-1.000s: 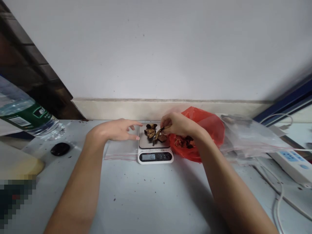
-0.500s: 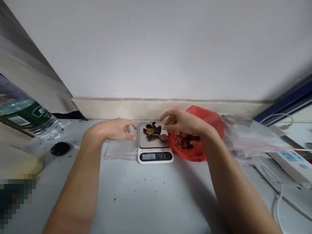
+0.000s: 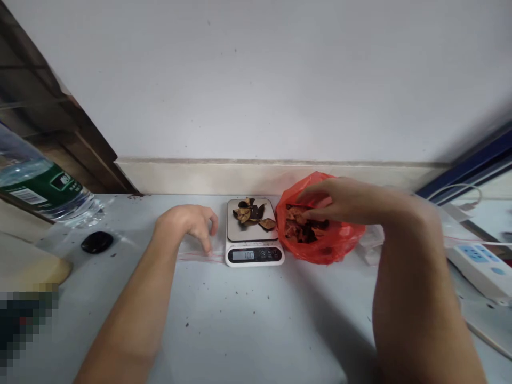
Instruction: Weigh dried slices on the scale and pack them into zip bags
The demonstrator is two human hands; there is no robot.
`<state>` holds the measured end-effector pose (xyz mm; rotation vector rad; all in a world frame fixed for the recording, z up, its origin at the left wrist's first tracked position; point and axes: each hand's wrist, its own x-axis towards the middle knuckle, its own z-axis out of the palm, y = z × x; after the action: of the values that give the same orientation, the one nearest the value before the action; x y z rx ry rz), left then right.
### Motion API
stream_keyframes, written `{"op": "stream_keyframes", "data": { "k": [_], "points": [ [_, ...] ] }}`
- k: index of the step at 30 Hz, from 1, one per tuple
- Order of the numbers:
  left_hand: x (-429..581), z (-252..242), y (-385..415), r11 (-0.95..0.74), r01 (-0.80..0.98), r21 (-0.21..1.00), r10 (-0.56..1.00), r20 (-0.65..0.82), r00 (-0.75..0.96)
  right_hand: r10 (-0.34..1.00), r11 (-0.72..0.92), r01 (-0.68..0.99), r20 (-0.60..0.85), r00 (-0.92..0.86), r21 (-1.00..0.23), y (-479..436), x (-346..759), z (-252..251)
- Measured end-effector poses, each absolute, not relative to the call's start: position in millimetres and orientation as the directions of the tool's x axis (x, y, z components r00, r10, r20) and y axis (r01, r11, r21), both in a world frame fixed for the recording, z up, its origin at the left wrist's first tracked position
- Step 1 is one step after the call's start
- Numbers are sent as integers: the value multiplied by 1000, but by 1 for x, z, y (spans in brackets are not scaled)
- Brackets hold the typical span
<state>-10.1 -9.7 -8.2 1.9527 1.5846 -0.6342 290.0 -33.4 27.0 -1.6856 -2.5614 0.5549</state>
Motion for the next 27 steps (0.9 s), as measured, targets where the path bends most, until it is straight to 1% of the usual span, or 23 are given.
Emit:
{"op": "stream_keyframes", "data": {
  "k": [5, 7, 11, 13, 16, 18, 19, 21, 24, 26, 27],
  "points": [
    [-3, -8, -13, -176, 982, 69, 749, -638, 179, 887, 351, 897, -212, -411, -269, -42, 258, 33],
    [-1, -7, -14, -175, 982, 68, 751, -636, 178, 879, 354, 887, -218, -424, -296, -44, 250, 33],
    [1, -9, -14, -167, 981, 97, 754, -629, 191, 876, 316, 862, -227, -426, -397, -42, 246, 30],
    [3, -11, -14, -165, 981, 103, 762, -619, 192, 877, 308, 856, -226, -425, -415, -40, 245, 28],
    [4, -12, -14, -174, 980, 101, 763, -615, 199, 894, 339, 841, -135, -428, -422, -35, 239, 25],
    [2, -11, -14, -190, 972, 137, 742, -629, 233, 901, 357, 826, -71, -428, -437, -32, 232, 20],
    [-1, -10, -13, -195, 967, 163, 728, -637, 254, 901, 357, 823, -70, -428, -442, -31, 228, 17],
    [-7, -8, -11, -200, 958, 205, 709, -645, 286, 892, 345, 843, -134, -431, -413, -28, 221, 9],
    [-20, -5, -7, -181, 951, 250, 706, -640, 302, 888, 316, 903, -246, -389, -290, -25, 213, -2],
    [-28, -4, -5, -154, 948, 280, 707, -638, 303, 889, 323, 919, -261, -376, -224, -25, 209, -5],
    [-32, -2, -4, -141, 944, 297, 713, -631, 305, 890, 330, 920, -255, -378, -213, -25, 209, -4]
  ]
}}
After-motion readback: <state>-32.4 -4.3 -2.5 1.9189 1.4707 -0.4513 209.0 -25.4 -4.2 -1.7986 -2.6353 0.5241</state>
